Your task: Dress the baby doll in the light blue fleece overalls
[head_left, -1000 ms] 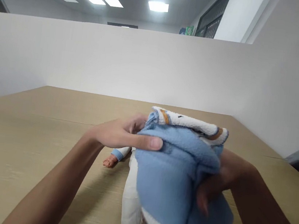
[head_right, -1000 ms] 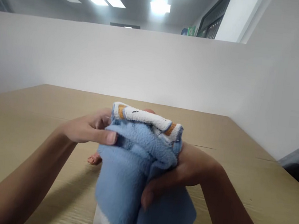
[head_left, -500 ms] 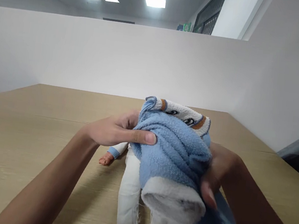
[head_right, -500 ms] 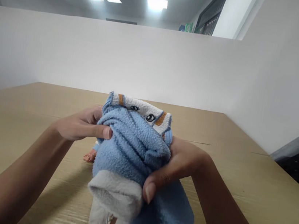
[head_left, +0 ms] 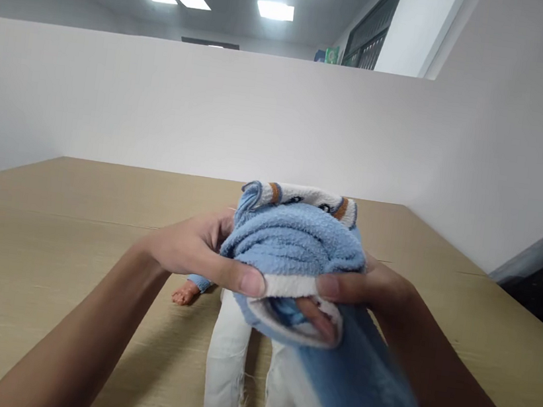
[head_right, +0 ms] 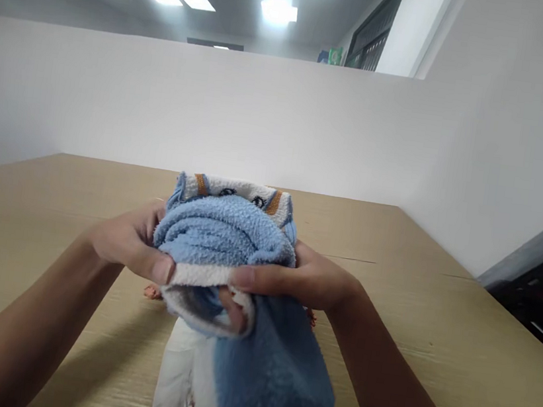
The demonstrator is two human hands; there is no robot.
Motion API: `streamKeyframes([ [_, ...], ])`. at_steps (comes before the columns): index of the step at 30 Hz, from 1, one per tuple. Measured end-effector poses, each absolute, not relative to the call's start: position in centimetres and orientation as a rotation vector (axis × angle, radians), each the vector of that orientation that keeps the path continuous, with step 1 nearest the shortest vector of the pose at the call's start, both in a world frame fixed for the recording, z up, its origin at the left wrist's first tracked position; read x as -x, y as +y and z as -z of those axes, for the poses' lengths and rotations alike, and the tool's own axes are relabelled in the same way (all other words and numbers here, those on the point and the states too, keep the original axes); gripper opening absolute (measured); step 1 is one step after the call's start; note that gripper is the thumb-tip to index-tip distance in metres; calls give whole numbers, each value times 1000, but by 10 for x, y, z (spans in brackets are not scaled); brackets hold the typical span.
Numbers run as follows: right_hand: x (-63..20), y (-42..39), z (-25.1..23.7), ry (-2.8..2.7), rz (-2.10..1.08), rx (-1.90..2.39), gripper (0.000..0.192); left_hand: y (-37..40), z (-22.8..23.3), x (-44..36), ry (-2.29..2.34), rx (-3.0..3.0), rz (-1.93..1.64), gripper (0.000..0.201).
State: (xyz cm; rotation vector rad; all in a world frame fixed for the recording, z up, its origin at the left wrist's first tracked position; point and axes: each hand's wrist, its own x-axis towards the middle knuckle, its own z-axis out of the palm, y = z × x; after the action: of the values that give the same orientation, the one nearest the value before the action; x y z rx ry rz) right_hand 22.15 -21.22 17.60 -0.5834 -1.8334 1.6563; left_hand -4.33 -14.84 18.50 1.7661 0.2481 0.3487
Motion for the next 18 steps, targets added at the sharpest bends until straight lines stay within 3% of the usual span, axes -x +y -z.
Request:
streamKeyframes([
  [5,-227,-204,-166,-1782,-1608,366,32,-155,-188,38,292,-1770,-521,41],
  [9,-229,-208,-177,-1896,-1382,435,64,-166,-189,38,308,-1755,-527,42],
  [18,-211,-233,-205,-1683,-1106,820,52,-178,-189,32,648,-1814,-747,39],
])
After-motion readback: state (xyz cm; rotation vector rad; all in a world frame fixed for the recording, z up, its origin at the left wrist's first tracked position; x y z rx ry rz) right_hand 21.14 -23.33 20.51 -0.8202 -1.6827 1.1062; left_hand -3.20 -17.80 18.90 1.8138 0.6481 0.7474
